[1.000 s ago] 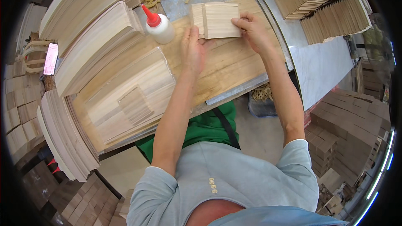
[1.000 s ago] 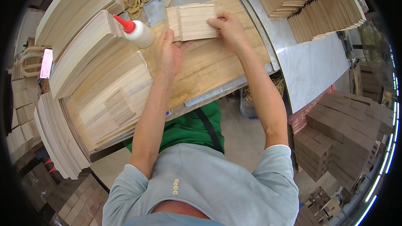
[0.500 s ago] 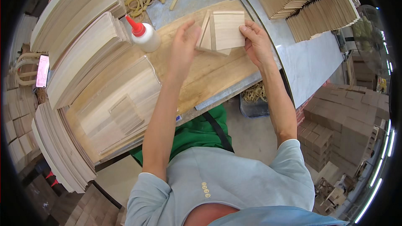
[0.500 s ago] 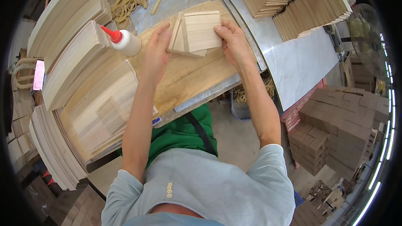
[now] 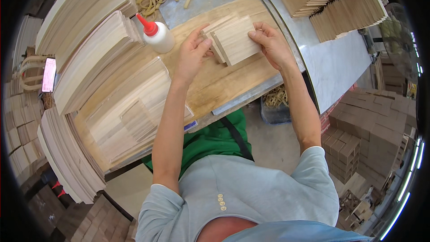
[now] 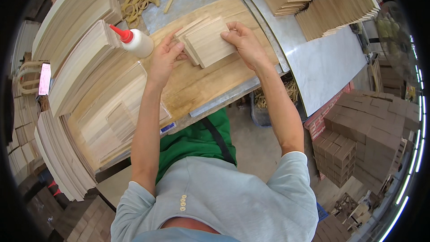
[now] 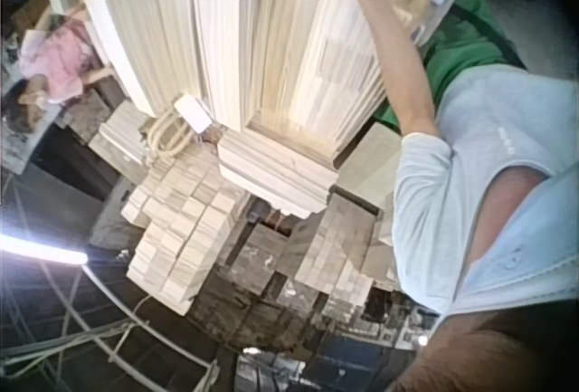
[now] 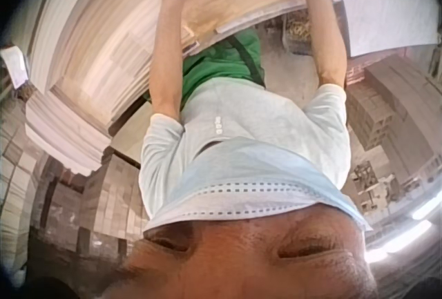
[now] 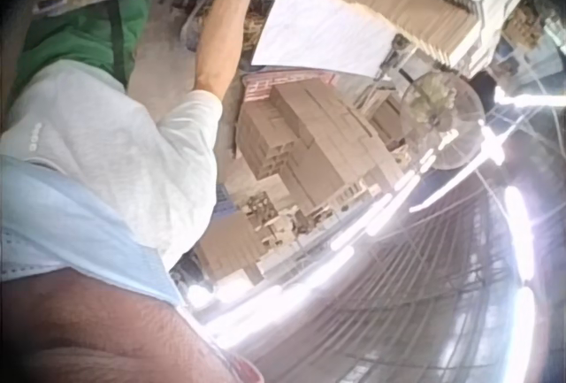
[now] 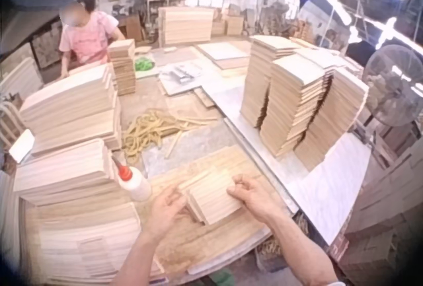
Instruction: The recorder applies glue from a bottle onto the edges of small wooden blocks and stacks them together.
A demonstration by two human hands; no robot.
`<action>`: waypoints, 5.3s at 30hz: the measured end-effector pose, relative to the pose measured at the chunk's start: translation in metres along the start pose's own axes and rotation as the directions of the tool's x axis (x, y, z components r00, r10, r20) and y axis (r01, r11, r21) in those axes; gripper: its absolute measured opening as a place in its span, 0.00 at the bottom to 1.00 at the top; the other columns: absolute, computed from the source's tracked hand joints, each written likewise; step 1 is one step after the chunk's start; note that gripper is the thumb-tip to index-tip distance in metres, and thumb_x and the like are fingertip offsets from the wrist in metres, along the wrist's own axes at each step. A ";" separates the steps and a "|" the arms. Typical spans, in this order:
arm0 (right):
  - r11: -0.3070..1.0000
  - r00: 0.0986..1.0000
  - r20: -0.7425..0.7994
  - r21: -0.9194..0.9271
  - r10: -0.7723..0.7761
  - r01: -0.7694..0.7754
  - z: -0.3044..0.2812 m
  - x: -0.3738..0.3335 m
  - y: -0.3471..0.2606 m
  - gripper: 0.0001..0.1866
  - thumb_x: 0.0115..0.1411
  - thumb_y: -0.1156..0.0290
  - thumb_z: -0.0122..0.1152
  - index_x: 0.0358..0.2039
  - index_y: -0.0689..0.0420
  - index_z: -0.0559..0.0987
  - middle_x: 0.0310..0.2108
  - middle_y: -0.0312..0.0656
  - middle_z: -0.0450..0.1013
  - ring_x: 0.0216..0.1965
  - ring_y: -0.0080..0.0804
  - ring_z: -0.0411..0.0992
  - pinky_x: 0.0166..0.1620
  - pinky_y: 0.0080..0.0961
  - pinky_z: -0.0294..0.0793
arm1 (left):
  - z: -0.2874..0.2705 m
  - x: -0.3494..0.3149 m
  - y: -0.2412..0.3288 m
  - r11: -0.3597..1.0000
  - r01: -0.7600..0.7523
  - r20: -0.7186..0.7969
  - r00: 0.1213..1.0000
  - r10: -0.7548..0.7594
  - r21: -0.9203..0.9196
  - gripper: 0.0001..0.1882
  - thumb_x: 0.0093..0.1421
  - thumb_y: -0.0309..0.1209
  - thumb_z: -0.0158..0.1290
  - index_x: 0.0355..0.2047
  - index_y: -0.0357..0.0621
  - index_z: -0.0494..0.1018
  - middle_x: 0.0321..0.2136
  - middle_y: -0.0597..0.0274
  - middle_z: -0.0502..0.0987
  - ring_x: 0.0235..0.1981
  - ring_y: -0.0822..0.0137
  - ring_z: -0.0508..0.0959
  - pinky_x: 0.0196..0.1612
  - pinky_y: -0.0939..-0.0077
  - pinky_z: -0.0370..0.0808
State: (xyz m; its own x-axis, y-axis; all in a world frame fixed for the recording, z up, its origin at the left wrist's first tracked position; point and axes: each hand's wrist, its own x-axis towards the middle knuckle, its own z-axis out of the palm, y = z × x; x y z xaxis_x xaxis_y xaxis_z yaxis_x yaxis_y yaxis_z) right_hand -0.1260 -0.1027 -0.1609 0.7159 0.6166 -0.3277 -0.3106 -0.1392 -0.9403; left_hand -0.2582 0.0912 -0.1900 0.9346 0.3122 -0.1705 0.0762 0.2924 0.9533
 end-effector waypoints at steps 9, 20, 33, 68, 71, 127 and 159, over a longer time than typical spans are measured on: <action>0.995 0.996 -0.067 0.067 -0.065 0.069 0.024 0.012 0.019 0.15 0.63 0.71 0.59 0.48 0.63 0.71 0.36 0.39 0.77 0.37 0.21 0.72 0.43 0.18 0.70 | 0.014 -0.012 -0.020 0.987 0.010 -0.172 0.984 -0.038 -0.163 0.30 0.67 0.27 0.45 0.67 0.37 0.50 0.49 0.55 0.74 0.47 0.70 0.75 0.48 0.76 0.73; 0.985 0.977 -0.142 -0.087 -0.157 0.146 0.063 0.080 0.018 0.15 0.58 0.70 0.61 0.43 0.65 0.75 0.35 0.45 0.76 0.38 0.31 0.73 0.43 0.25 0.71 | 0.031 -0.011 -0.028 0.892 -0.128 -0.340 0.894 0.293 0.433 0.39 0.61 0.28 0.51 0.66 0.27 0.45 0.66 0.34 0.48 0.68 0.41 0.48 0.69 0.55 0.46; 0.736 0.894 -0.179 -0.644 -0.411 0.209 0.076 0.078 0.022 0.19 0.55 0.67 0.63 0.44 0.65 0.78 0.37 0.54 0.74 0.41 0.47 0.71 0.47 0.37 0.71 | 0.024 -0.022 -0.030 0.624 -0.065 -0.203 0.915 0.348 0.779 0.41 0.59 0.34 0.56 0.65 0.27 0.48 0.66 0.31 0.49 0.68 0.41 0.46 0.69 0.55 0.46; 0.806 0.640 -0.599 -0.015 -0.481 0.592 -0.108 -0.015 -0.148 0.26 0.65 0.64 0.55 0.58 0.69 0.66 0.44 0.42 0.70 0.43 0.27 0.71 0.40 0.24 0.77 | 0.216 0.174 0.205 0.417 -0.675 0.557 0.738 0.382 0.609 0.50 0.46 0.53 0.65 0.59 0.27 0.63 0.54 0.41 0.72 0.55 0.55 0.73 0.57 0.67 0.67; 0.809 0.651 -0.591 -0.004 -0.476 0.588 -0.106 -0.011 -0.149 0.26 0.65 0.64 0.55 0.57 0.69 0.66 0.43 0.42 0.70 0.42 0.26 0.71 0.39 0.24 0.77 | 0.216 0.187 0.206 0.133 -0.724 0.609 0.653 0.450 0.677 0.50 0.44 0.53 0.65 0.58 0.26 0.64 0.50 0.41 0.75 0.51 0.55 0.76 0.54 0.67 0.70; 0.715 0.657 -0.465 0.069 -0.594 0.696 -0.097 -0.007 -0.193 0.15 0.65 0.68 0.51 0.42 0.70 0.74 0.31 0.48 0.76 0.26 0.29 0.77 0.27 0.22 0.77 | 0.212 0.186 0.202 0.544 -0.758 0.499 0.649 0.574 0.360 0.43 0.50 0.44 0.66 0.62 0.36 0.63 0.56 0.48 0.70 0.61 0.60 0.65 0.63 0.63 0.58; 0.983 0.990 0.076 -0.132 -0.121 0.130 -0.003 -0.001 -0.019 0.16 0.62 0.69 0.61 0.46 0.65 0.73 0.27 0.36 0.74 0.30 0.20 0.72 0.31 0.19 0.71 | 0.178 0.188 0.212 0.064 -0.891 0.747 0.414 0.520 0.449 0.37 0.49 0.42 0.63 0.54 0.28 0.68 0.50 0.38 0.73 0.54 0.49 0.73 0.58 0.65 0.68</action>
State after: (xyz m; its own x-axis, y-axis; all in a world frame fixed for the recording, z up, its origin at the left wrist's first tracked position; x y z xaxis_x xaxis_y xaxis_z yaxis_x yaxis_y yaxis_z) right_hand -0.1196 -0.1031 -0.1429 0.6988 0.6857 -0.2039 -0.1296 -0.1589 -0.9788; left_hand -0.0047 0.0510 0.0248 0.6858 -0.3940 0.6119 -0.6723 -0.6650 0.3254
